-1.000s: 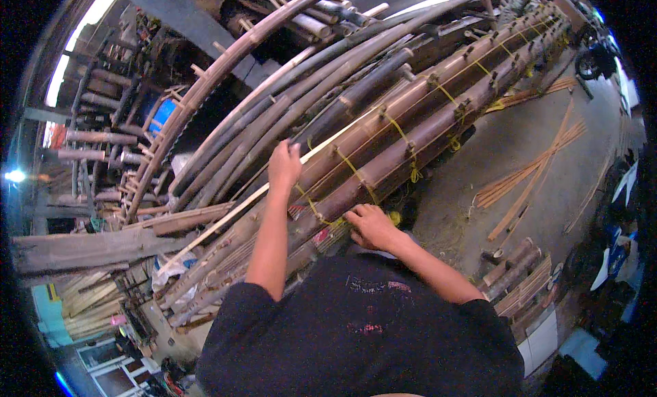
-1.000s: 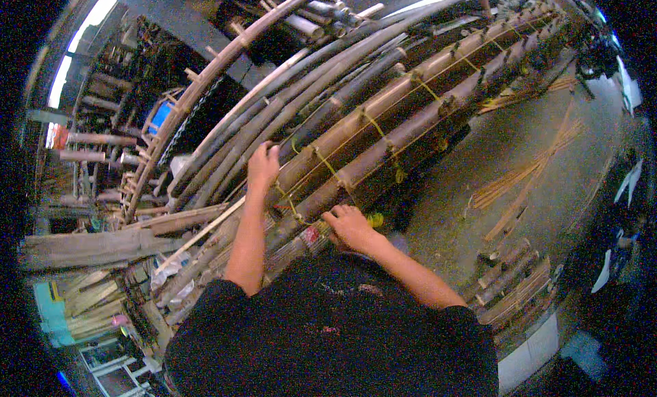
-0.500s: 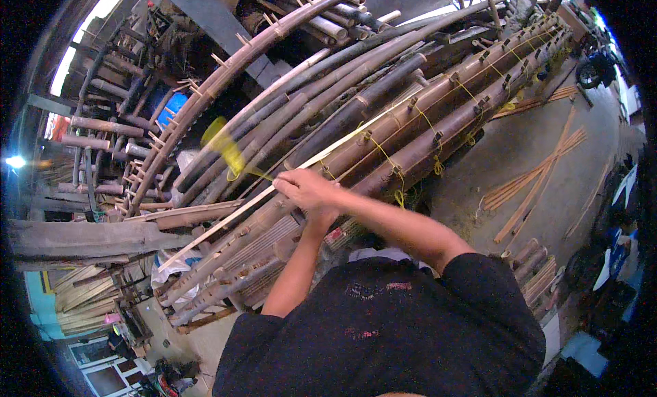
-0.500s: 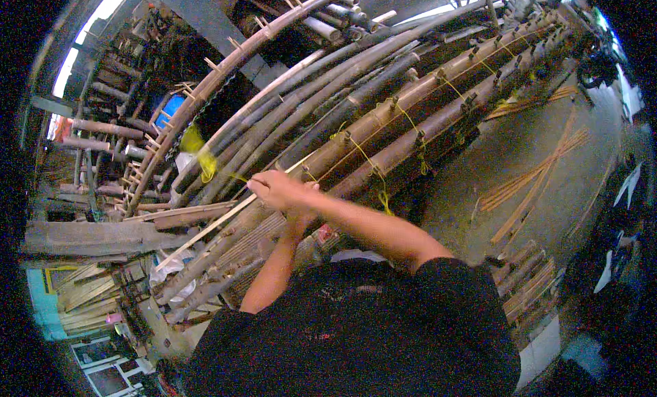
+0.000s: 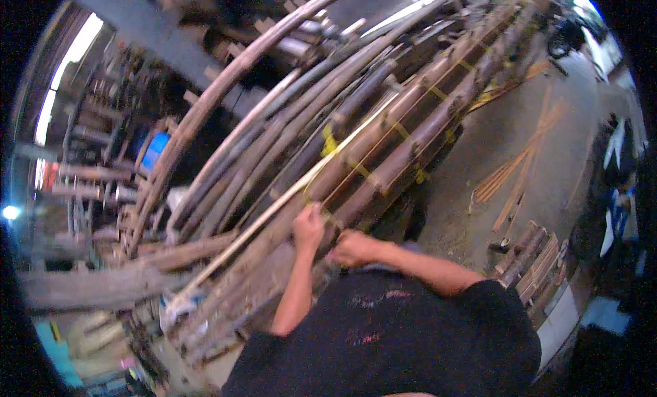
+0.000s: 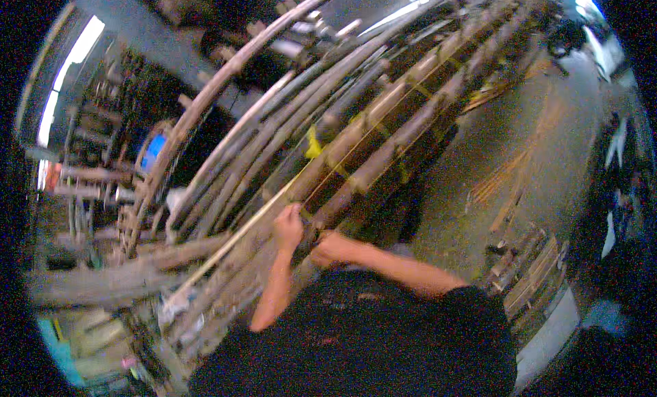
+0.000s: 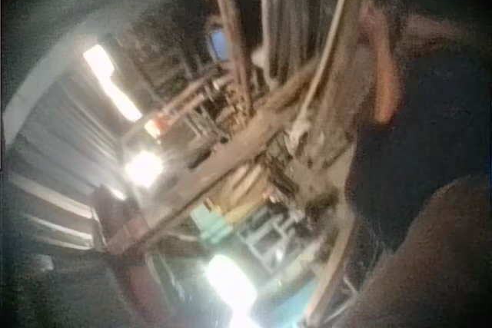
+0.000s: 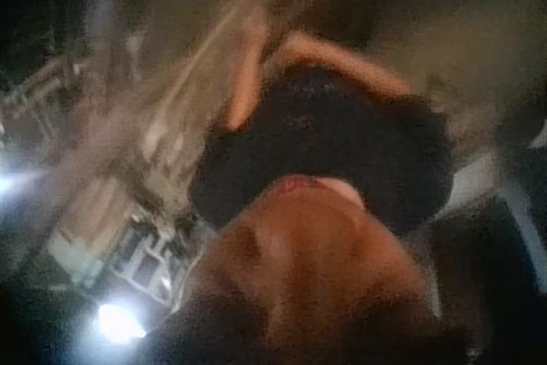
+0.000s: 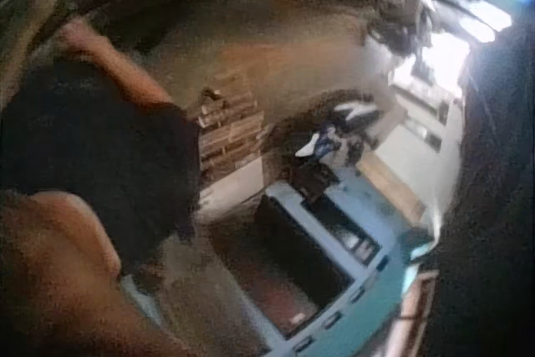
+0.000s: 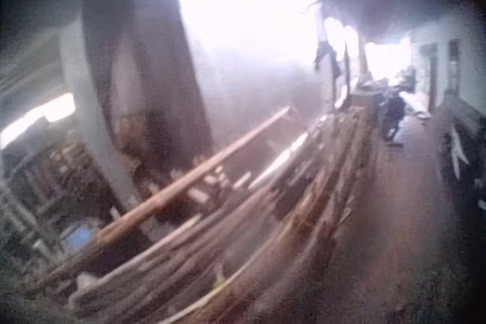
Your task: The person repeatedly picks up thin bamboo rods and secures them to a larger bamboo frame using yellow string. They wrap the string around the rods and frame, then tie knots to hold them in place. The process is repeated multiple times along the length of the frame.
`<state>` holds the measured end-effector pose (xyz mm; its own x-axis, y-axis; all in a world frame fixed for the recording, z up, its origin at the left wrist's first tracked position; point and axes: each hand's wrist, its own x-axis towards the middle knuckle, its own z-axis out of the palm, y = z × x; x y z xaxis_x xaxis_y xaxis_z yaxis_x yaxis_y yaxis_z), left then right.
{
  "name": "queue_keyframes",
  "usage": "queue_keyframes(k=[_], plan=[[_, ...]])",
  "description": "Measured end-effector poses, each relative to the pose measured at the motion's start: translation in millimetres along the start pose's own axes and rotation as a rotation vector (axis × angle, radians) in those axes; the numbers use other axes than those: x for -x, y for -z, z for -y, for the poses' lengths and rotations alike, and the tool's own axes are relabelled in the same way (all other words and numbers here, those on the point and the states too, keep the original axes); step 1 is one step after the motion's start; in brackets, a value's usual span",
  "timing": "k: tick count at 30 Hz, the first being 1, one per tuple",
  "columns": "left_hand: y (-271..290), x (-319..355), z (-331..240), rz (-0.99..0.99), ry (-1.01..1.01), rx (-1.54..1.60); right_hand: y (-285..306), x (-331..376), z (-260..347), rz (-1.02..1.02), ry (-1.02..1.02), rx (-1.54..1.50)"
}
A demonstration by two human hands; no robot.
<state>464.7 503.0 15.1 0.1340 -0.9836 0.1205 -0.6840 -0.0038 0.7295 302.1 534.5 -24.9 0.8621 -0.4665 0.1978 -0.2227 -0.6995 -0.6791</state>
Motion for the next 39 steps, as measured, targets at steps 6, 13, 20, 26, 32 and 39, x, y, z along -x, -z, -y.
queue_keyframes(k=[6, 13, 20, 26, 32, 39], plan=[[29.0, -117.7, -32.7, -0.194, -0.174, -0.033, -3.9, 4.1, -7.8, -0.069, 0.104, 0.033], [-16.8, -162.2, 30.2, 0.459, 0.034, -0.707, 62.9, 78.8, -32.2, -0.291, -0.012, -0.025], [-62.4, -190.6, -86.0, 0.209, 0.031, -0.635, 139.0, 296.9, -118.7, -0.121, -1.014, -0.044], [-142.3, -248.8, -240.2, 0.138, 0.046, -0.843, 211.4, 455.2, -140.3, -0.159, -1.318, -0.046], [-293.2, -298.1, -403.3, 0.253, -0.494, -0.493, 288.4, 517.5, -177.0, -0.515, -1.301, -0.281], [-567.2, -316.8, -575.7, 0.676, -0.937, -0.16, 257.5, 612.6, -325.1, -1.013, -1.415, -0.452]])
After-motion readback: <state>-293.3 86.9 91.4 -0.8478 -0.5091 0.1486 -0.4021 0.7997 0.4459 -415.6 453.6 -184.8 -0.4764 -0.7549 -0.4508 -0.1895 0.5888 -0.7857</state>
